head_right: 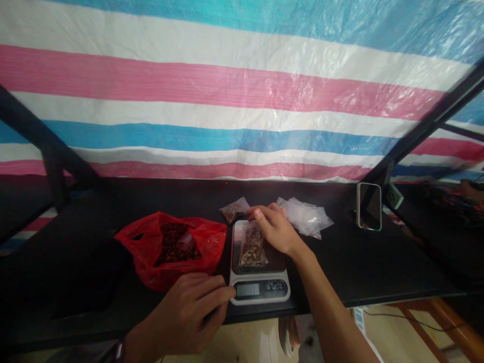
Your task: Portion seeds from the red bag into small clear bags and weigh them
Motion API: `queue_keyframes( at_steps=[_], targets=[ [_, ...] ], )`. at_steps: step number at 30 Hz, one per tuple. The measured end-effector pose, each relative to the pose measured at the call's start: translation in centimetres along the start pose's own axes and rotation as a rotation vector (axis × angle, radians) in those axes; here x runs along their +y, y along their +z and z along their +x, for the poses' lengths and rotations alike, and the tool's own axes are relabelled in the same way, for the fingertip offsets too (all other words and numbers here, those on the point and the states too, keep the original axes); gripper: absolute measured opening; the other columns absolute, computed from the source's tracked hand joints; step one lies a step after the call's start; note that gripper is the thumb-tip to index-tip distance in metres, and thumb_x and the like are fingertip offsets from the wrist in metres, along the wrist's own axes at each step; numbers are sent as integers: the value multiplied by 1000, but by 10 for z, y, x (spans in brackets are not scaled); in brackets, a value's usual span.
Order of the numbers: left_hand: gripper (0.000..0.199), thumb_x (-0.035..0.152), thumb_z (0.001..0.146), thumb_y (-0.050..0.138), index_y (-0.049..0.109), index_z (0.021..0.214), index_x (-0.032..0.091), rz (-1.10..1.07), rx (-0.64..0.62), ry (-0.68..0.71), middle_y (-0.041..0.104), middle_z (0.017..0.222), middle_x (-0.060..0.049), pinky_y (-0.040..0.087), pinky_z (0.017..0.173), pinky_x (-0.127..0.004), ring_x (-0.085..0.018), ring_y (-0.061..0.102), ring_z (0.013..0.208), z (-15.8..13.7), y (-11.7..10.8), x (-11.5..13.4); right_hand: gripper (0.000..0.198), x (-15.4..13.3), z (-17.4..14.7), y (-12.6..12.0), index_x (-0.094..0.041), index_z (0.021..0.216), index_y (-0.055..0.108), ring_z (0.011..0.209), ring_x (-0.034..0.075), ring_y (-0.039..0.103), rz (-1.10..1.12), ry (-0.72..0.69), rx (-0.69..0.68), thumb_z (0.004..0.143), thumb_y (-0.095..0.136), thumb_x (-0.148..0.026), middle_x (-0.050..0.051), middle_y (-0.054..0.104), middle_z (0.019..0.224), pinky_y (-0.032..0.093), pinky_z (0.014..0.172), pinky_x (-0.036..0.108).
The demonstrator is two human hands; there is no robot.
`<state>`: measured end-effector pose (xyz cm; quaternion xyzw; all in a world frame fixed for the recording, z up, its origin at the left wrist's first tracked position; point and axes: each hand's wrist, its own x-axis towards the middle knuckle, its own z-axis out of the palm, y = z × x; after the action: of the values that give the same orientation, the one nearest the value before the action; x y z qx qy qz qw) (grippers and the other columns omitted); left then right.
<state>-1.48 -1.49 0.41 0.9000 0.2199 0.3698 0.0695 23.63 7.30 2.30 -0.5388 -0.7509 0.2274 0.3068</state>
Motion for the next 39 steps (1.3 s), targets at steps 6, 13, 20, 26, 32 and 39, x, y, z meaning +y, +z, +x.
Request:
queue_keyframes(
  at_steps=[6, 13, 20, 26, 32, 39],
  targets=[
    [24, 6, 91, 49, 63, 104, 20, 6, 7, -4, 71, 77, -1, 49, 54, -30, -17, 66, 59, 2, 1, -1, 81, -5, 1, -2, -24, 98, 81, 101, 31, 68, 142, -2, -1, 100, 26, -83, 9, 80, 98, 43, 102, 50],
    [23, 6, 94, 48, 63, 103, 20, 6, -2, -11, 72, 76, -1, 47, 54, -30, -17, 66, 59, 3, 2, -1, 47, -6, -1, -9, -22, 96, 77, 99, 26, 71, 249, 6, 7, 103, 52, -62, 8, 79, 98, 51, 90, 39],
    [18, 8, 96, 50, 61, 104, 21, 5, 10, -49, 72, 79, -2, 48, 57, -29, -17, 66, 61, 6, -2, -6, 23, -7, -6, -11, -21, 112, 75, 86, 20, 69, 291, -3, -18, 91, 67, -29, 3, 75, 91, 51, 81, 35],
    [33, 12, 97, 62, 57, 128, 25, -219, 338, -335, 67, 106, -5, 56, 81, -27, -16, 67, 91, 3, 3, 0, 13, -45, -11, -25, -23, 107, 74, 84, 16, 68, 479, -116, -25, 94, 71, -24, 1, 74, 89, 51, 77, 30],
    [51, 42, 97, 72, 52, 141, 27, -754, 438, -827, 69, 114, -8, 54, 73, -28, -16, 66, 84, 8, 6, 15, 5, -108, -13, -17, -26, 95, 77, 76, 12, 66, 624, -214, -41, 96, 74, -22, -1, 72, 86, 52, 69, 24],
    [83, 84, 86, 60, 52, 137, 18, -1402, 559, -1218, 53, 47, 8, 33, 41, -21, -13, 46, 37, 4, 12, 36, 20, -136, -12, 50, -27, 120, 73, 104, 17, 73, 541, -72, -86, 101, 66, -30, 4, 76, 120, 57, 97, 32]
  ],
)
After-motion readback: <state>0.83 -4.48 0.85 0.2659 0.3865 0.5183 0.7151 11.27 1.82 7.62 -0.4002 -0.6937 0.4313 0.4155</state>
